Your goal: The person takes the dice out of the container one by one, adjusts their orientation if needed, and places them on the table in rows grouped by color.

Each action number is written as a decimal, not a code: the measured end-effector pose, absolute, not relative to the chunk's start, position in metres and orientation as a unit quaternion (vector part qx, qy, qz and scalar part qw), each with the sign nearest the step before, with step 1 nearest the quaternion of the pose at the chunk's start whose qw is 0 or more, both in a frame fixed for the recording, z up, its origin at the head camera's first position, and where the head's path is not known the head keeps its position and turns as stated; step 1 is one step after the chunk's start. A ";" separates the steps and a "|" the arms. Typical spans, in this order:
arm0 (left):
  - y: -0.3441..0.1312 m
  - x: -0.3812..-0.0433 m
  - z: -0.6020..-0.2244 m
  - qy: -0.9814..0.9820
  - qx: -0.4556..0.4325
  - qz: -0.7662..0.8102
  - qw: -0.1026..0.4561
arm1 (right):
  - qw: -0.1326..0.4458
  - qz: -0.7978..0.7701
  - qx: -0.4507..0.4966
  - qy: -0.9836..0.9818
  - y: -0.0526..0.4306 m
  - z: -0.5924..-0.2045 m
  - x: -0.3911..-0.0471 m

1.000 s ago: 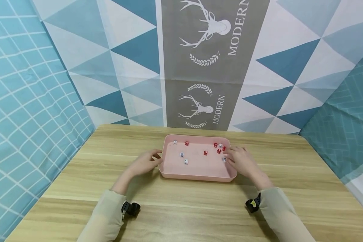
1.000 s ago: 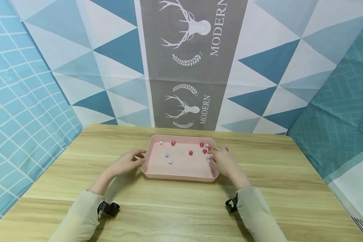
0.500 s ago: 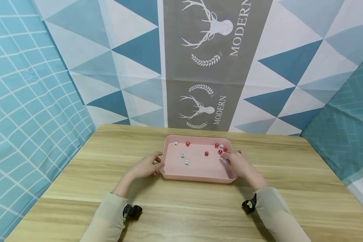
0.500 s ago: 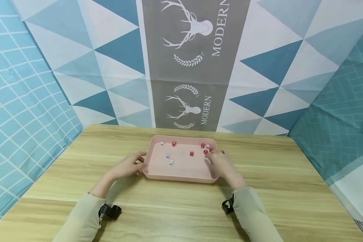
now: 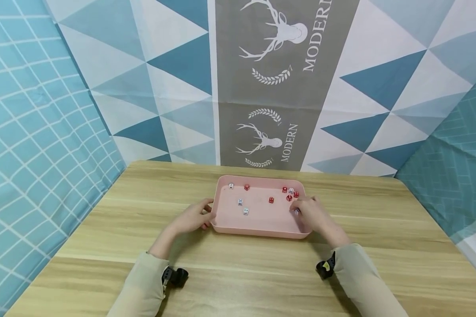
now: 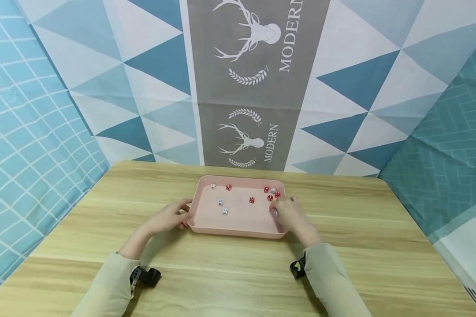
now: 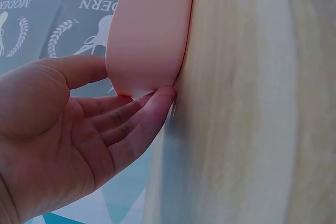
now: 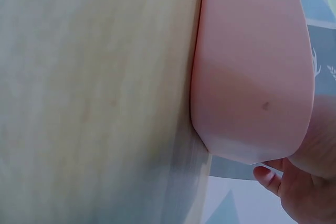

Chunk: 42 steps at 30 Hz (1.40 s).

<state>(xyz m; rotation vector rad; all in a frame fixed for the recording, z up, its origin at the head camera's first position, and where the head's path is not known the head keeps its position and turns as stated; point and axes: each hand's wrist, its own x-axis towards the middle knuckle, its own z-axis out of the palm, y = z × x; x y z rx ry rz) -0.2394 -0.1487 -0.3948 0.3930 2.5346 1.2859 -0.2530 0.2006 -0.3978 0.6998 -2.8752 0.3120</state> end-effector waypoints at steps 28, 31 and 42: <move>-0.149 -0.238 -0.394 0.874 0.134 0.447 0.138 | 0.069 0.131 0.226 -0.963 0.188 -0.381 -0.229; -0.149 -0.239 -0.393 0.869 0.137 0.454 0.142 | 0.081 0.150 0.226 -0.959 0.185 -0.381 -0.226; -0.149 -0.237 -0.392 0.873 0.139 0.448 0.137 | 0.139 0.137 0.267 -0.944 0.167 -0.382 -0.218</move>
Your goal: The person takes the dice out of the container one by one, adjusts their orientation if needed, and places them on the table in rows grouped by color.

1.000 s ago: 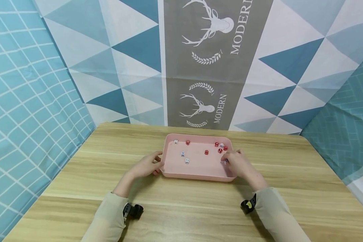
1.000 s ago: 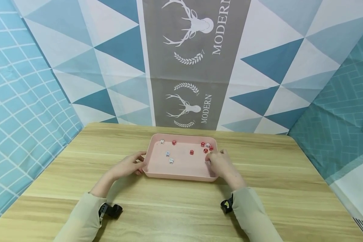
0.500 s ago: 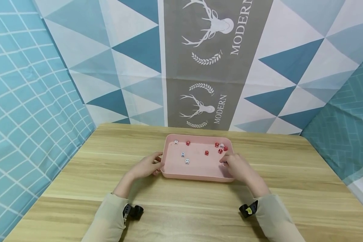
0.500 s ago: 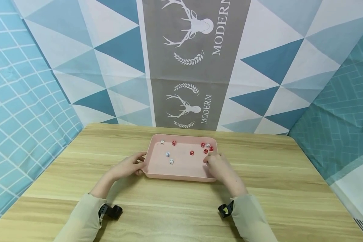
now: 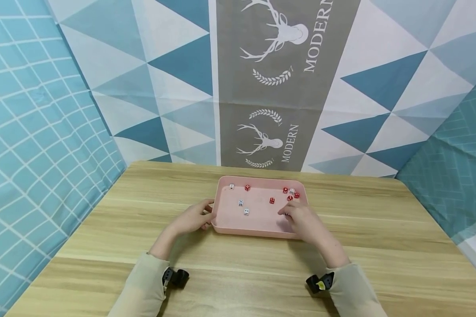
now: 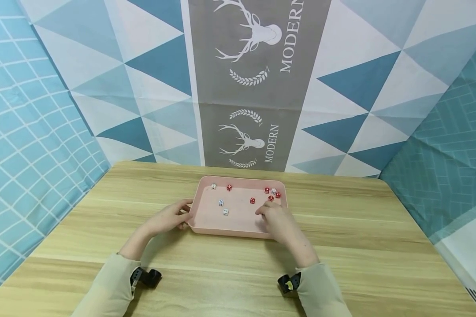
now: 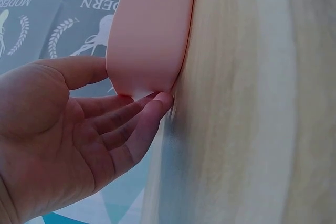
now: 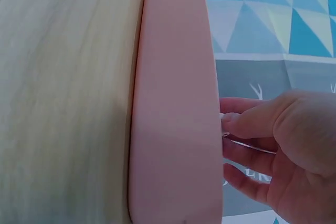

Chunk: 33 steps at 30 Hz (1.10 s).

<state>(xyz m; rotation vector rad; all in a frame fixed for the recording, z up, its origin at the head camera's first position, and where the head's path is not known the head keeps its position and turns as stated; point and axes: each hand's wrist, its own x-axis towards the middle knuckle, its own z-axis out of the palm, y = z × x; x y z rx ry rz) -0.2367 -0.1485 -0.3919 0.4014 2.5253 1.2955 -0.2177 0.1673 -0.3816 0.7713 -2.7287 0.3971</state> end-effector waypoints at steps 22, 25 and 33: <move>-0.149 -0.231 -0.397 0.879 0.141 0.437 0.127 | 0.139 0.189 0.322 -0.917 0.151 -0.380 -0.200; -0.150 -0.230 -0.398 0.879 0.152 0.434 0.126 | 0.148 0.196 0.319 -0.915 0.148 -0.380 -0.197; -0.150 -0.238 -0.399 0.879 0.139 0.438 0.132 | 0.159 0.204 0.320 -0.912 0.142 -0.379 -0.197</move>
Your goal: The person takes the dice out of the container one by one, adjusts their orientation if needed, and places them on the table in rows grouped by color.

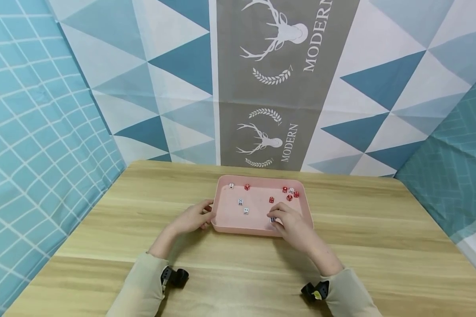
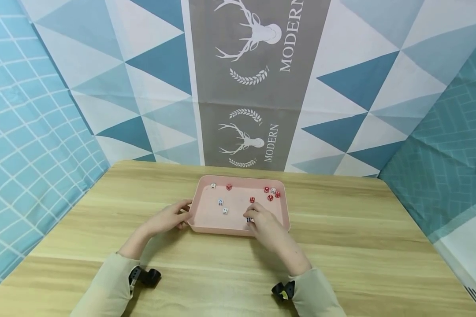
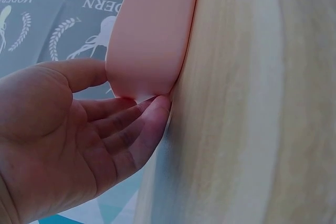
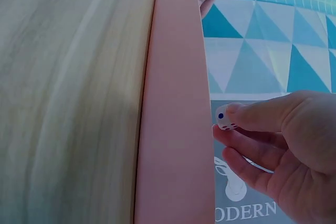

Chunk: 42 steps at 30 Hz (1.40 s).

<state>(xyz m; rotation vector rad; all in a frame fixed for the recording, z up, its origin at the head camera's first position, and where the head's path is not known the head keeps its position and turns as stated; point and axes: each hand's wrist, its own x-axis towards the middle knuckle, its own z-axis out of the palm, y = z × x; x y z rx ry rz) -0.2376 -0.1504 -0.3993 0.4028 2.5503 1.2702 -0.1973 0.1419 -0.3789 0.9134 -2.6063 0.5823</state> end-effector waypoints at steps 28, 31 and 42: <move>-0.150 -0.239 -0.398 0.877 0.143 0.438 0.138 | 0.097 0.206 0.368 -0.902 0.108 -0.376 -0.174; -0.149 -0.238 -0.400 0.878 0.145 0.436 0.137 | 0.094 0.196 0.376 -0.901 0.106 -0.378 -0.171; -0.150 -0.239 -0.402 0.882 0.143 0.430 0.127 | 0.088 0.157 0.413 -0.893 0.089 -0.381 -0.167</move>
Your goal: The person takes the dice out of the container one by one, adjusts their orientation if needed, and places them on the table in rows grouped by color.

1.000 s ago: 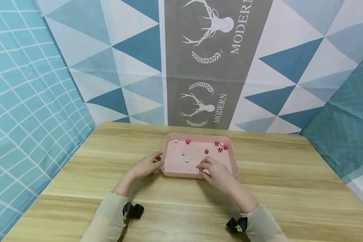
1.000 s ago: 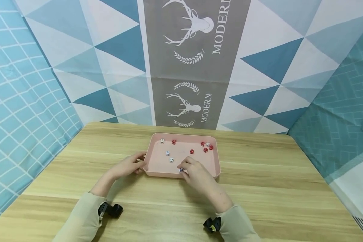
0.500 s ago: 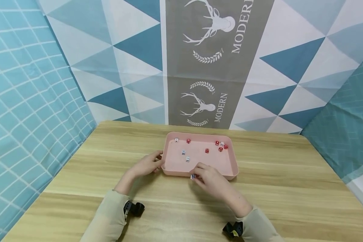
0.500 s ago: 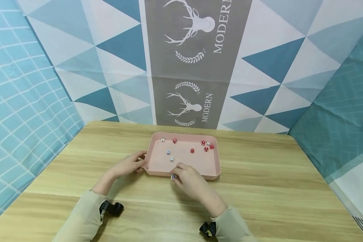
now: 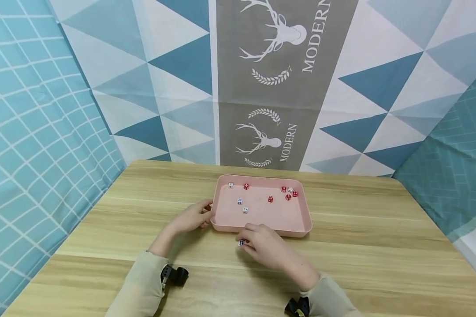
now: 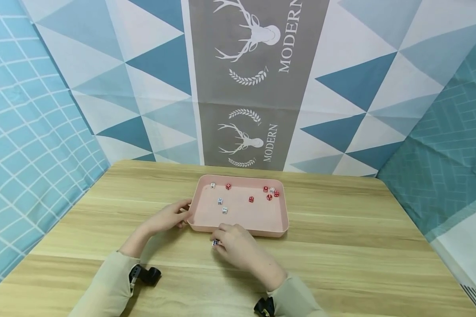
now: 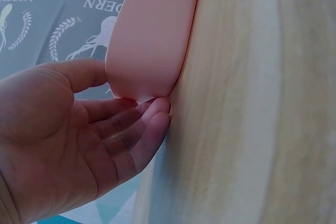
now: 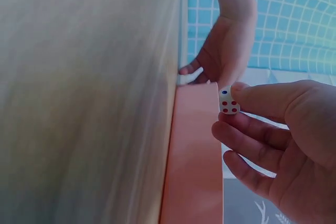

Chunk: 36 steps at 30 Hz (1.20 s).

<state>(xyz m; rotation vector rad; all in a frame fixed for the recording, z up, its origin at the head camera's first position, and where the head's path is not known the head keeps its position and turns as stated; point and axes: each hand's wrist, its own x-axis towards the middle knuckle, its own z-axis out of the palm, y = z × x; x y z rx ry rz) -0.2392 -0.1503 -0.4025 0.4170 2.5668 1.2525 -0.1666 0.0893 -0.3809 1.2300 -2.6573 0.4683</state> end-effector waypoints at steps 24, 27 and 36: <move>-0.150 -0.239 -0.401 0.881 0.144 0.434 0.123 | 0.003 0.118 0.449 -0.886 0.055 -0.385 -0.170; -0.150 -0.239 -0.401 0.881 0.142 0.436 0.122 | 0.008 0.097 0.461 -0.882 0.053 -0.384 -0.169; -0.150 -0.238 -0.401 0.881 0.147 0.433 0.122 | -0.014 0.064 0.462 -0.884 0.044 -0.384 -0.167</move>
